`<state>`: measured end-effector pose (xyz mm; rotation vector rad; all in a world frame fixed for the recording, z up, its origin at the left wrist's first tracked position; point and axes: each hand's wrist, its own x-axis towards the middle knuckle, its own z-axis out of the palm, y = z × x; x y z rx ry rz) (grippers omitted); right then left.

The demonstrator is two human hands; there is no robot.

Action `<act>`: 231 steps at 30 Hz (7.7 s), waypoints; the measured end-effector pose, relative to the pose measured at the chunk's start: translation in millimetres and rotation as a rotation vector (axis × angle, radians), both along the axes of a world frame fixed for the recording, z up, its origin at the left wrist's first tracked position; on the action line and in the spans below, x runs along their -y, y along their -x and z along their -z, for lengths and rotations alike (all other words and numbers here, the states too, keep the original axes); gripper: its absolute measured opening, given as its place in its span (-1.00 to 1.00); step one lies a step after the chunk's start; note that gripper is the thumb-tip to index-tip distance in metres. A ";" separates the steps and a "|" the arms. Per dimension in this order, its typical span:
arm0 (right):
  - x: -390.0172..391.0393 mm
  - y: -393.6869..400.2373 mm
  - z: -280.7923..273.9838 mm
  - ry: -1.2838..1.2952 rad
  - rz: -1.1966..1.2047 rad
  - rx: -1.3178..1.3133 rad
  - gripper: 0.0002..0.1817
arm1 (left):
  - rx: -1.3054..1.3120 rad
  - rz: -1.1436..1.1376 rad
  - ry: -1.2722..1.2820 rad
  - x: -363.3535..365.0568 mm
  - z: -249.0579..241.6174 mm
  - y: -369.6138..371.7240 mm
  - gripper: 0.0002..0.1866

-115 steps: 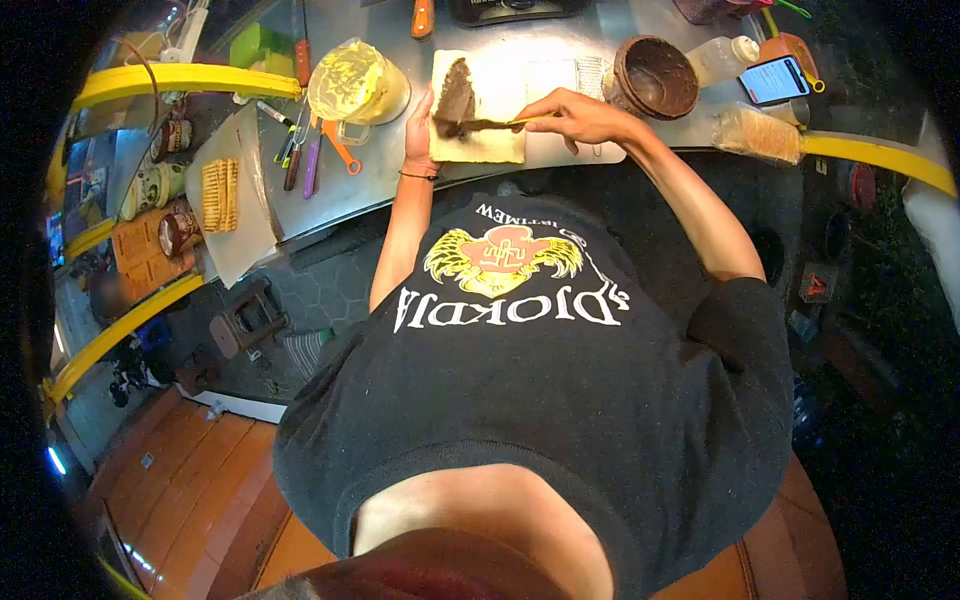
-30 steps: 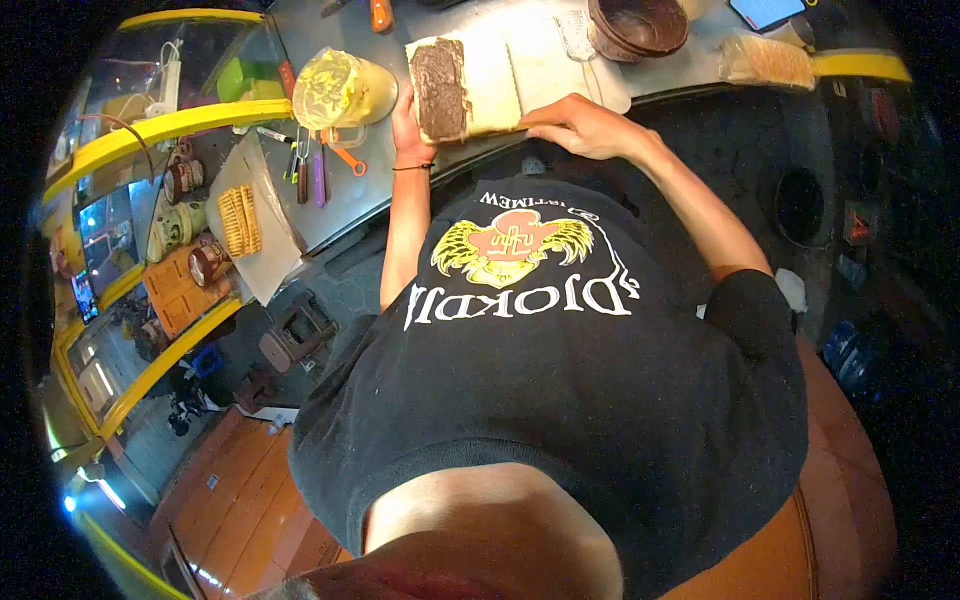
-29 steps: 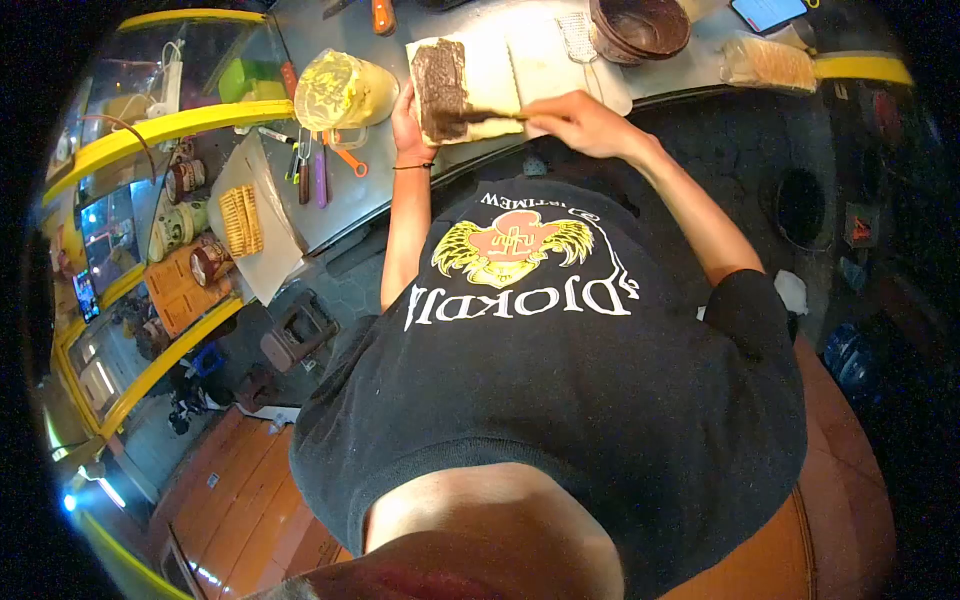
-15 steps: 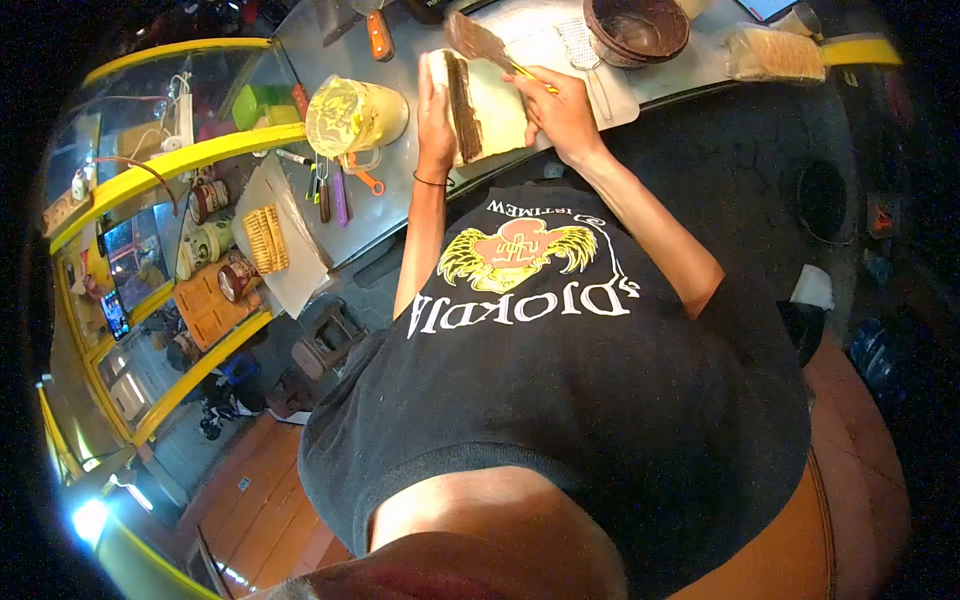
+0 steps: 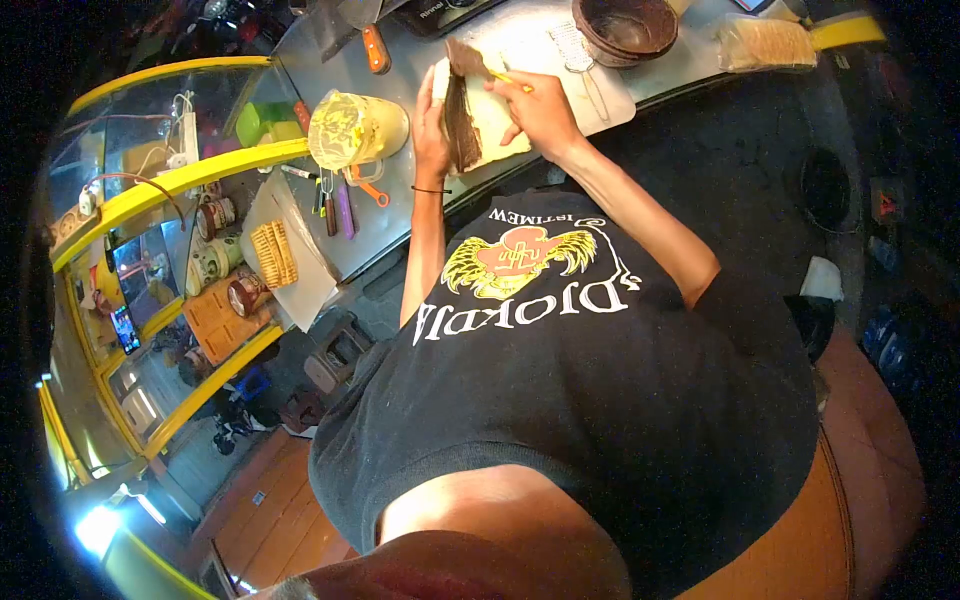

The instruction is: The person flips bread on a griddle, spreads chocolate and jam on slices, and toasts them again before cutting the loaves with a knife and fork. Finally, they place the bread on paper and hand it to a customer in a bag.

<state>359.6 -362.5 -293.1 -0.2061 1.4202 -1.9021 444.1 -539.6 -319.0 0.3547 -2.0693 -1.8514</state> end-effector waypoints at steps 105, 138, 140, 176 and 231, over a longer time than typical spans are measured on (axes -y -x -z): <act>9.9 209.9 -74.6 -0.362 0.125 -0.470 -0.49 | -0.169 -0.268 -0.407 17.0 40.0 13.0 -0.34; 118.3 224.9 -100.7 -0.314 0.028 -1.388 -0.79 | 0.350 -0.323 0.776 120.0 -121.7 145.6 -0.51; 104.4 227.0 -105.7 -0.369 -0.016 -1.348 -0.80 | 0.310 -0.367 0.777 114.6 -117.8 141.1 -0.50; -139.8 140.1 -116.2 -0.138 -0.287 -0.441 -0.64 | 0.076 0.045 -0.905 6.7 8.9 23.7 -0.50; -144.2 535.6 -30.8 -0.220 0.207 0.073 -0.64 | 0.349 -0.453 -0.576 -13.2 -12.9 37.9 -0.54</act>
